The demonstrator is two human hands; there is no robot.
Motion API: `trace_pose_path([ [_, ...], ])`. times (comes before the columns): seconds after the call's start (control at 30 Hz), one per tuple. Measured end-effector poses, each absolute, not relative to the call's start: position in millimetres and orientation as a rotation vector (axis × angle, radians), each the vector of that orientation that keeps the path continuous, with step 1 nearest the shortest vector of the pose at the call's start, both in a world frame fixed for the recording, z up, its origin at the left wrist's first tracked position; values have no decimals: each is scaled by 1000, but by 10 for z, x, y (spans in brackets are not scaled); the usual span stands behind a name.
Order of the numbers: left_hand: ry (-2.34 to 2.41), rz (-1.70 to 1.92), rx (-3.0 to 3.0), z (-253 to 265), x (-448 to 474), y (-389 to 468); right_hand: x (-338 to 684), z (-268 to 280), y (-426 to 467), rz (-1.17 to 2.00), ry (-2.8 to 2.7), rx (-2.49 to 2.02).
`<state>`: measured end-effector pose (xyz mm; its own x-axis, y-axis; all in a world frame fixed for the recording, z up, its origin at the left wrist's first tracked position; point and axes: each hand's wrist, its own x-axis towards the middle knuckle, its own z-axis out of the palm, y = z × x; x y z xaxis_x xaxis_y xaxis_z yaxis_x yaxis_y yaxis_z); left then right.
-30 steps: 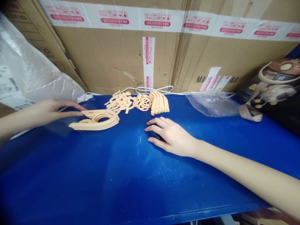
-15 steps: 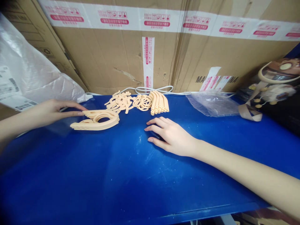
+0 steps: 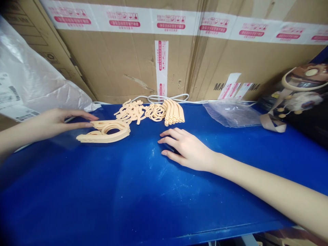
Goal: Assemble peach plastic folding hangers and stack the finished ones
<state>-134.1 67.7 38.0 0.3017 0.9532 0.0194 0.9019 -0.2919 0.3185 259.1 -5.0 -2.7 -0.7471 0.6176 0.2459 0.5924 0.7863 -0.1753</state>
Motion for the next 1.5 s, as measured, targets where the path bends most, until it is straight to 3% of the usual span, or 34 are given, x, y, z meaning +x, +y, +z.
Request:
trace_pose_path([
  [0.9,1704,278,2317,352,-1332,684,2592,-40,-51,116,-2692,-931],
  [1.1,1771,427,2277,500,-1414,585,2594,-36,-49,123,-2689,-927],
  [1.5,1672,121,2332,425,-1301,513,2585,-31,-53,117,-2691,-935],
])
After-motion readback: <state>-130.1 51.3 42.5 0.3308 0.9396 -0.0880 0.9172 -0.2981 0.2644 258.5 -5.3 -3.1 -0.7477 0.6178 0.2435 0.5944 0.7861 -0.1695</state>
